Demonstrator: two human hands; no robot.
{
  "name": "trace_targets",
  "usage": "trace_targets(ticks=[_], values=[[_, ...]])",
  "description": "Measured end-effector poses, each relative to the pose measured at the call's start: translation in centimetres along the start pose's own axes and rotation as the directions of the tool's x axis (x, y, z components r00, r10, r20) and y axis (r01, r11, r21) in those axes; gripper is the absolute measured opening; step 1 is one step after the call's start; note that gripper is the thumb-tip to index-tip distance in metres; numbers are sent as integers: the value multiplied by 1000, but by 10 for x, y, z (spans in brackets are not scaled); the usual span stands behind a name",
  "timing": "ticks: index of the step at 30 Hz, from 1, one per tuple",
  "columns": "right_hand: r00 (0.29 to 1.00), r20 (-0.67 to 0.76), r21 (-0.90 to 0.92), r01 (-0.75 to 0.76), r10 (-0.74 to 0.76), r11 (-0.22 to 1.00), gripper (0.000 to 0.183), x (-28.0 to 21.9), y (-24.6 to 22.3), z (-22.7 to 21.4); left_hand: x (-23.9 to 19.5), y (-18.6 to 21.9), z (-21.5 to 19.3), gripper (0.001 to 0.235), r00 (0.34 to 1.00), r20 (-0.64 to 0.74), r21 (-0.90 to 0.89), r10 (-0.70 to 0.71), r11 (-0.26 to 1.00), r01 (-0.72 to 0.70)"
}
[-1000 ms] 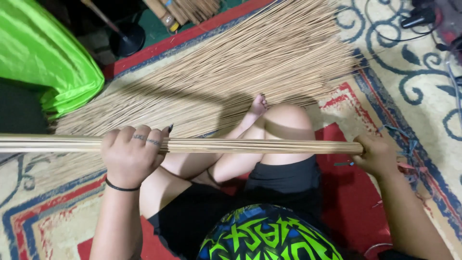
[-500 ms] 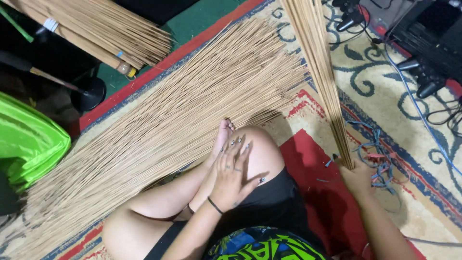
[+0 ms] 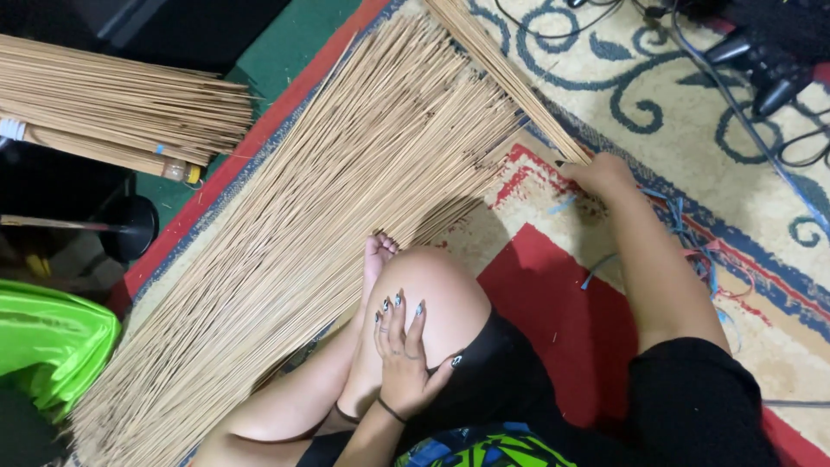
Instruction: The person sits on a rug and gathers a bundle of thin wooden sticks. They use a blue string to tie the sticks together, wrapping and knotting the string around the bundle to secure it.
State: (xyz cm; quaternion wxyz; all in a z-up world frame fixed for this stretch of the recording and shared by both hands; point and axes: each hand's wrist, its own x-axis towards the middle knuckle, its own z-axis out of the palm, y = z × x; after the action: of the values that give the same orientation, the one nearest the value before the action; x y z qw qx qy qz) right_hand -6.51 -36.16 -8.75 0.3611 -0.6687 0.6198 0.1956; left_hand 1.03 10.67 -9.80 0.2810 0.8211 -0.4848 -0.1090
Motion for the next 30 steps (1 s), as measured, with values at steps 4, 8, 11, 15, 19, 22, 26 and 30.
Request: trace_targets(ticks=[4, 8, 11, 15, 19, 22, 26, 30], values=[[997, -70, -32, 27, -29, 999, 47, 43, 15, 15, -4, -7, 1, 97, 998, 51, -5, -41, 999, 41], [967, -208, -29, 142, -145, 989, 48, 94, 60, 38, -2, -6, -3, 95, 1000, -5, -3, 31, 1000, -31], [974, -153, 91, 184, -168, 979, 34, 70, 61, 25, 0, -7, -4, 94, 998, -34, 6, 62, 998, -61], [916, -267, 84, 330, -298, 940, 37, 85, 78, 20, -3, -10, -4, 92, 994, -61, -5, 85, 996, -86], [817, -422, -84, 397, -394, 914, 39, 126, 102, -3, -1, -6, -6, 88, 994, -72, 14, 86, 996, -85], [703, -534, -385, 293, -470, 875, 36, 170, 123, -20, -3, -6, -7, 89, 993, -64, 26, 98, 995, -96], [671, -597, -349, 275, -439, 896, 34, 201, 138, -36, -8, -10, -4, 92, 997, -49, 10, 54, 999, -53], [664, -666, -270, 211, -341, 939, 33, 227, 148, -40, -11, -12, 2, 90, 994, -75, 36, 76, 997, -74]])
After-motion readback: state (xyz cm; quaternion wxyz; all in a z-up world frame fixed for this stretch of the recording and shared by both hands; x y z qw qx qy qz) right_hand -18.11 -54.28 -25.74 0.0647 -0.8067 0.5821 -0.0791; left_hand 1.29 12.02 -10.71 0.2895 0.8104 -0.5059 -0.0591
